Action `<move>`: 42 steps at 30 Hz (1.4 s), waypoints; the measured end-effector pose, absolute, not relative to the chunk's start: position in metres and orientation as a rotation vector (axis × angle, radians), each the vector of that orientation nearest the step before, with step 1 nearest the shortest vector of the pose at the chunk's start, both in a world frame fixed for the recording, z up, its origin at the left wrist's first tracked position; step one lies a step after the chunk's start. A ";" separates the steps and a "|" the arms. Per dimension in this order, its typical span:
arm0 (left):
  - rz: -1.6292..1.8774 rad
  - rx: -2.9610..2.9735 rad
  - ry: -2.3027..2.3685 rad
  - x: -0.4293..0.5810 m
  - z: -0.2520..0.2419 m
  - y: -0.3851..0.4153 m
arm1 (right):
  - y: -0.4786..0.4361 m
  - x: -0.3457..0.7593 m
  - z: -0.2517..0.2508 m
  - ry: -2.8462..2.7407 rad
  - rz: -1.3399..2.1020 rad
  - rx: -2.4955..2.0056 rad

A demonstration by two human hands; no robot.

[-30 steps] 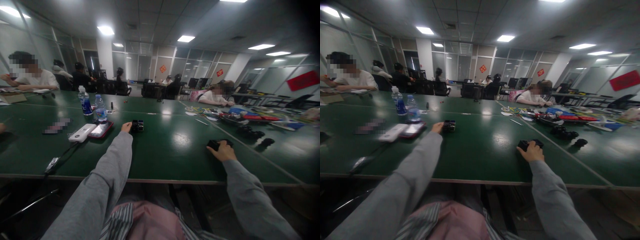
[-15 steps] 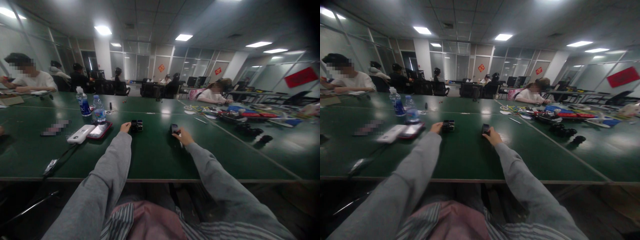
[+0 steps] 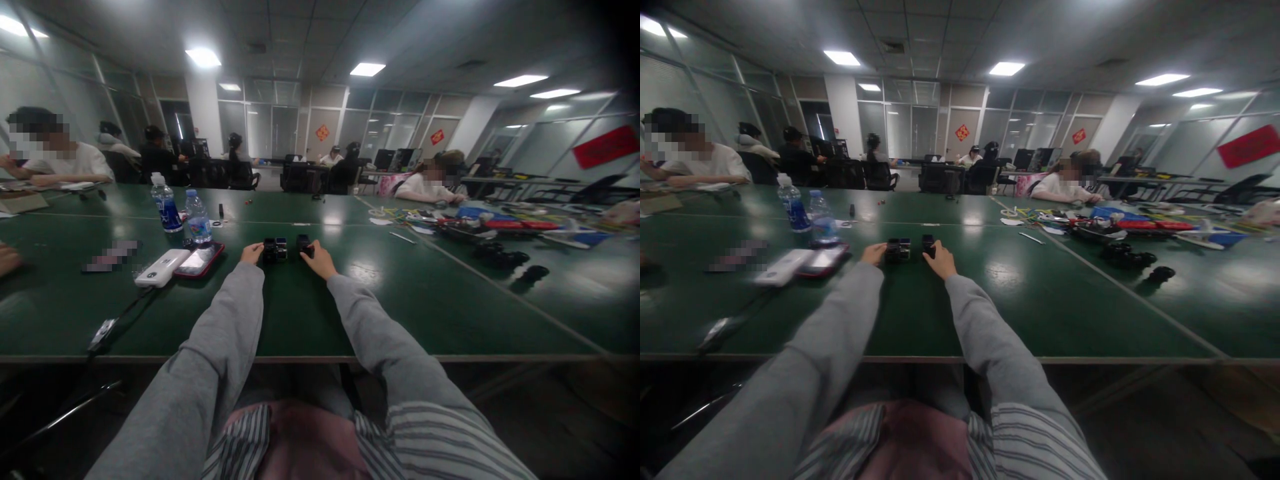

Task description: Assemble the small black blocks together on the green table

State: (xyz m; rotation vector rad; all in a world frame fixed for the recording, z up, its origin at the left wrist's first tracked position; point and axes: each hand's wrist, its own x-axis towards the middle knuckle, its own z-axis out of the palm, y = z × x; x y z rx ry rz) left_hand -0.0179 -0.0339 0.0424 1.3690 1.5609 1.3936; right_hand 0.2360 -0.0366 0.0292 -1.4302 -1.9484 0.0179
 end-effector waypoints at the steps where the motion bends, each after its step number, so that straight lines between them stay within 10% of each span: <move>1: 1.383 1.360 1.575 -0.017 0.044 -0.035 | -0.036 0.237 0.028 -1.950 0.031 -1.408; 16: 1.345 1.422 1.553 -0.024 0.027 -0.017 | -0.074 0.201 0.045 -2.129 -0.446 -1.237; 42: 1.334 1.449 1.515 -0.016 0.039 -0.033 | -0.085 0.186 0.035 -2.336 -0.298 -1.162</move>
